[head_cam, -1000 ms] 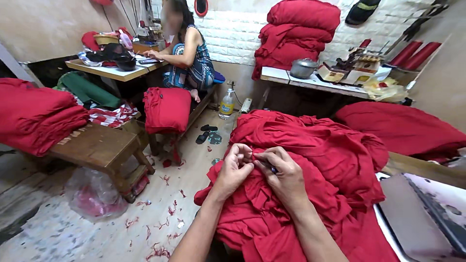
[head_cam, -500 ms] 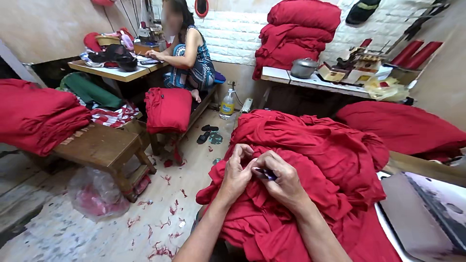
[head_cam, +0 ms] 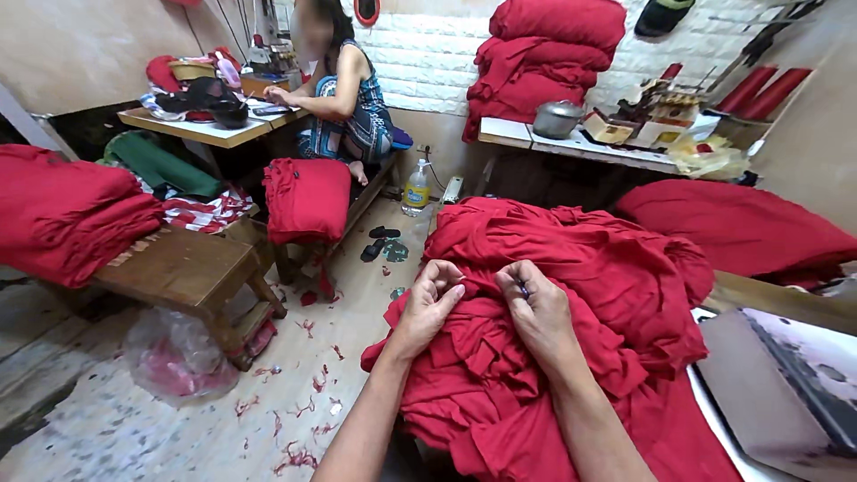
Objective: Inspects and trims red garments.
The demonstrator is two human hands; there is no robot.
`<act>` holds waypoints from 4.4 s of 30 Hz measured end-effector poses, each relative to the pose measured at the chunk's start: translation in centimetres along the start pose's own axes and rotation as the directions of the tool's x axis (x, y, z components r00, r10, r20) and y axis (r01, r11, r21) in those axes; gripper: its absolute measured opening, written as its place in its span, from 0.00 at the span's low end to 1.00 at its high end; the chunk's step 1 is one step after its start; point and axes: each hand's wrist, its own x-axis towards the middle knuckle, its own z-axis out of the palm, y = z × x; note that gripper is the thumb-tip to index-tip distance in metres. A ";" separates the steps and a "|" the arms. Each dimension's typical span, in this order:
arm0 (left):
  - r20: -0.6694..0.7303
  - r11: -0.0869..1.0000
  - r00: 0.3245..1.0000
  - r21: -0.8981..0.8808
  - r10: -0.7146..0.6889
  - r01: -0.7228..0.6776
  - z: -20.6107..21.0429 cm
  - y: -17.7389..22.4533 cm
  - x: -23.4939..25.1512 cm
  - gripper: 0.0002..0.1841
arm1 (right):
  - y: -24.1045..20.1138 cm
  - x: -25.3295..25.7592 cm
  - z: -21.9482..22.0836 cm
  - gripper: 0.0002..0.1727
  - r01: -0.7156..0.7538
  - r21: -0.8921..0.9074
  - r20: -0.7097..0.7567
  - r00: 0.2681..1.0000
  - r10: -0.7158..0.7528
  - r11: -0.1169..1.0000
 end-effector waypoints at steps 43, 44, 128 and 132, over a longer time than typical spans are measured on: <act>-0.037 0.831 0.990 0.548 0.138 -0.095 0.8 -0.3 -0.7 0.11 | 0.1 0.2 -0.1 0.17 -0.113 -0.010 0.082 0.990 0.113 0.994; -0.065 0.861 0.992 0.505 0.106 -0.059 0.6 -0.4 -0.7 0.11 | 0.0 0.2 -0.1 0.16 -0.121 -0.019 0.087 0.989 0.122 0.992; -0.090 0.891 0.991 0.452 0.099 -0.048 -1.9 -0.4 0.6 0.11 | -1.6 -0.9 -0.6 0.19 0.061 -0.143 0.192 0.981 -0.033 0.988; -0.404 0.864 0.910 0.488 0.096 0.125 -7.0 -1.1 -1.0 0.14 | -0.1 -0.7 -1.0 0.14 -0.131 0.500 0.032 0.991 0.133 0.856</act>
